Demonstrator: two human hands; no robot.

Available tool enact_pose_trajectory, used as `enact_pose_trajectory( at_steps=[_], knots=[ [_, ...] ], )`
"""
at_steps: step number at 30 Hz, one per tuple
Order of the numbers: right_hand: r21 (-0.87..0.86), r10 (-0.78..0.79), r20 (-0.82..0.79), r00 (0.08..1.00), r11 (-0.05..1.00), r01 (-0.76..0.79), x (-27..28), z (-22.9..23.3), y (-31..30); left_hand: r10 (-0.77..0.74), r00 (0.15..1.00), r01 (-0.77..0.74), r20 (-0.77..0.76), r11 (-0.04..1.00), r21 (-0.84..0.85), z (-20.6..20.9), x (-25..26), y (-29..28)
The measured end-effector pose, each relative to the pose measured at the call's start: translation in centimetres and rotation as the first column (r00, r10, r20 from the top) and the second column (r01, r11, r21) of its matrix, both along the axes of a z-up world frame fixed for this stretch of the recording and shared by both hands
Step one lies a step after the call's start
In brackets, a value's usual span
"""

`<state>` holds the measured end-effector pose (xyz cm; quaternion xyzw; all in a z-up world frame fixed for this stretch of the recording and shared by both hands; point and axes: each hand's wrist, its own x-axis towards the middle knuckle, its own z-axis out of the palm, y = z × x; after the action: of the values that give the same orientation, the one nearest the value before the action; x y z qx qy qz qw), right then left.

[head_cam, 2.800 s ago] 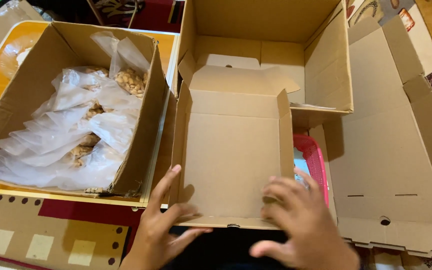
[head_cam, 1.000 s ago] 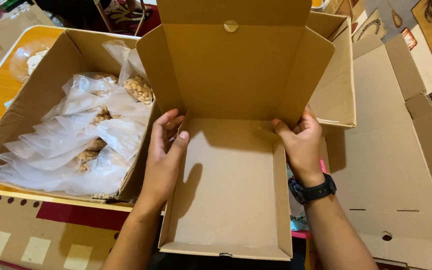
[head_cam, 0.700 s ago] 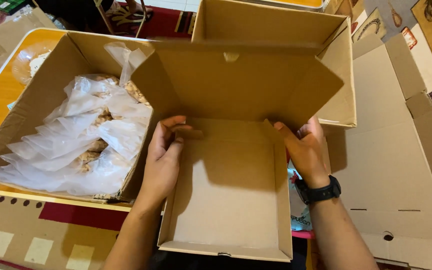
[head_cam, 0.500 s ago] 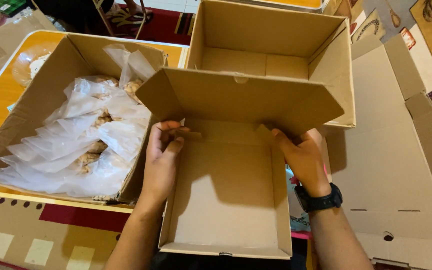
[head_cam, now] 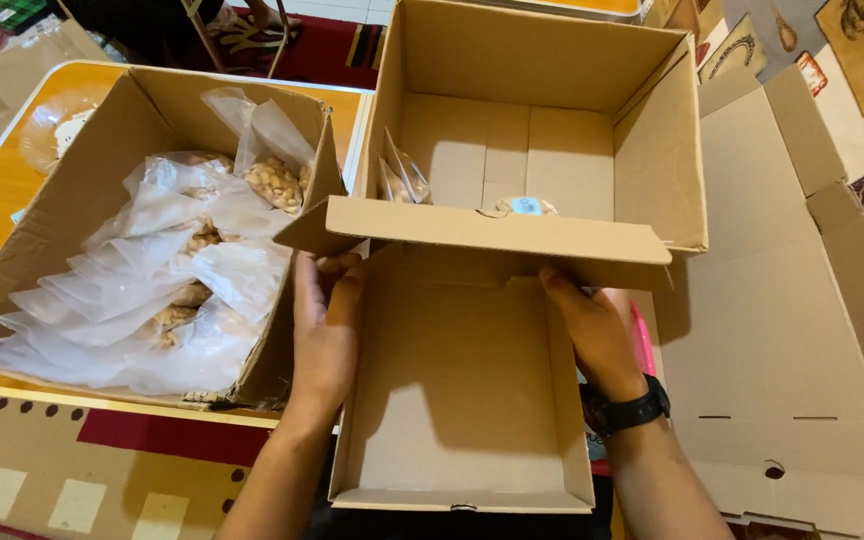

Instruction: Assembling a small cardboard box, filling it with three bags of snacks, and sealing the lid with a sticker.

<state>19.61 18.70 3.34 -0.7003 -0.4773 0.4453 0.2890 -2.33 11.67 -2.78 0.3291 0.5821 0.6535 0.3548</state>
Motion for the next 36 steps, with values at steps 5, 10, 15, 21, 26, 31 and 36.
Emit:
enact_pose_trajectory(
  at_steps=[5,10,15,21,26,31,36],
  knots=[
    [0.088,-0.035,-0.004,0.999,0.995,0.035,-0.5,0.8,-0.3,-0.056,0.989,0.032,-0.134,0.984,-0.174,1.1,-0.5,-1.0],
    [0.043,0.076,0.012,0.997,0.996,-0.076,0.6,-0.3,0.0,-0.137,0.988,0.114,-0.074,0.958,-0.265,2.0,0.3,-2.9],
    [0.200,0.251,-0.101,0.963,0.953,-0.228,1.0,-2.0,1.3,-0.121,0.992,0.107,-0.026,0.945,-0.310,3.2,0.6,-3.9],
    [0.445,0.511,-0.212,0.833,0.809,-0.384,4.7,-5.1,1.2,-0.244,0.925,0.206,0.290,0.966,0.154,0.9,0.4,-2.6],
    [0.669,0.667,-0.254,0.701,0.644,-0.370,8.3,-17.2,7.6,-0.288,0.940,0.276,0.185,0.957,0.088,3.3,1.2,-2.9],
    [0.582,0.544,-0.059,0.837,0.700,-0.413,5.4,-8.0,0.9,-0.307,0.936,0.297,0.171,0.951,0.084,0.4,-0.2,-2.6],
    [0.325,0.387,-0.087,0.918,0.882,-0.341,5.1,-2.7,-2.5,-0.334,0.937,0.336,0.101,0.942,0.002,1.5,0.1,-3.5]
  ],
)
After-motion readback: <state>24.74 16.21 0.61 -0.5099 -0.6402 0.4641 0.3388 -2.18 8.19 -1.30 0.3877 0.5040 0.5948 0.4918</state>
